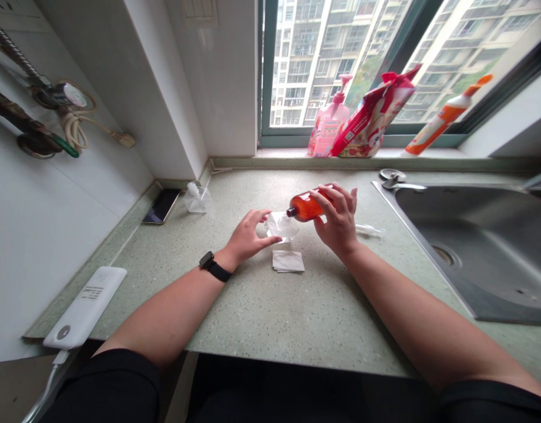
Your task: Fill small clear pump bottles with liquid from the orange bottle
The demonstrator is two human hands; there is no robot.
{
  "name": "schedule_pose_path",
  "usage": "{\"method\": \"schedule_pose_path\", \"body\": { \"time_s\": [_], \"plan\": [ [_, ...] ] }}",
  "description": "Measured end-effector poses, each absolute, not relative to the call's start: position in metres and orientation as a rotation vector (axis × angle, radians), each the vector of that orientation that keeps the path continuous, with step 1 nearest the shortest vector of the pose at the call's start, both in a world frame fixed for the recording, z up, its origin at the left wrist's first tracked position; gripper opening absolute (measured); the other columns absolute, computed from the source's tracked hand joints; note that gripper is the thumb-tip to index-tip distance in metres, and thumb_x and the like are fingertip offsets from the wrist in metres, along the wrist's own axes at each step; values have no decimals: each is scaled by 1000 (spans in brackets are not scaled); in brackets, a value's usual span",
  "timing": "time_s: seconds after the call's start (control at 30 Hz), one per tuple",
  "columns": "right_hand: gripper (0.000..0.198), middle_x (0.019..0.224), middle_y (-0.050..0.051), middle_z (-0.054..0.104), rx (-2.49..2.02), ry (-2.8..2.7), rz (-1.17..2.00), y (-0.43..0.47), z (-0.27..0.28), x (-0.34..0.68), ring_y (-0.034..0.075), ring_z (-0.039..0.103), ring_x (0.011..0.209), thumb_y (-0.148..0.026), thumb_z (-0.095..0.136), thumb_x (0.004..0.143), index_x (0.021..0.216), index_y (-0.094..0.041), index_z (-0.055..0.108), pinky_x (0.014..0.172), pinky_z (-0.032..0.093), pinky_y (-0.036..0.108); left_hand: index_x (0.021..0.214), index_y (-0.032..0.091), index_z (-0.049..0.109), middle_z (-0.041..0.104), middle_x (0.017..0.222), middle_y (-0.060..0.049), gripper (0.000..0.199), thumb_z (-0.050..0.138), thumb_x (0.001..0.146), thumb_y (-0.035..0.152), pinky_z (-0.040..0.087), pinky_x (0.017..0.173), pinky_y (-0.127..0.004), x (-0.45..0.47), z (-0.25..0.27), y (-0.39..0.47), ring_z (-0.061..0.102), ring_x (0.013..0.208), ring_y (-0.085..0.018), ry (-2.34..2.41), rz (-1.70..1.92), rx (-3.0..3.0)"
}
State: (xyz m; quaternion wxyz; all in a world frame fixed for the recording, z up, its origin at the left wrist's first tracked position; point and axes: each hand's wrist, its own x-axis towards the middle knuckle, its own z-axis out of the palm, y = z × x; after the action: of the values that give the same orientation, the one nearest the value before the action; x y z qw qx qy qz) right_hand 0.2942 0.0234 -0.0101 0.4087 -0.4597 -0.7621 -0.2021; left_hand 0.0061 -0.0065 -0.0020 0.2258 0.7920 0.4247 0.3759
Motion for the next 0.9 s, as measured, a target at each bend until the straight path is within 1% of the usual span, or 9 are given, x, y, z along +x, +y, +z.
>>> {"method": "schedule_pose_path", "body": {
  "time_s": [0.17, 0.57, 0.9],
  "plan": [
    [86, 151, 7, 61, -1142, -1919, -537, 24, -10, 294, 38, 47, 153, -5, 62, 85, 161, -42, 45, 132, 20, 77, 143, 25, 60, 68, 126, -9, 71, 89, 87, 56, 59, 104, -49, 6, -3, -6, 69, 115, -28, 1168, 1039, 2178],
    [91, 151, 4, 61, -1149, -1912, -527, 24, -10, 293, 37, 48, 152, -4, 62, 87, 164, -47, 40, 133, 20, 76, 144, 27, 60, 68, 126, -9, 72, 88, 87, 60, 60, 102, -50, 6, -1, -7, 70, 115, -29, 1185, 1021, 2164],
    [84, 150, 4, 63, -1150, -1901, -522, 24, -9, 292, 35, 48, 152, -5, 63, 89, 161, -45, 45, 134, 21, 73, 143, 26, 61, 68, 127, -9, 70, 91, 86, 52, 59, 103, -50, 6, -1, -7, 70, 116, -29, 1185, 1020, 2143]
  ]
}}
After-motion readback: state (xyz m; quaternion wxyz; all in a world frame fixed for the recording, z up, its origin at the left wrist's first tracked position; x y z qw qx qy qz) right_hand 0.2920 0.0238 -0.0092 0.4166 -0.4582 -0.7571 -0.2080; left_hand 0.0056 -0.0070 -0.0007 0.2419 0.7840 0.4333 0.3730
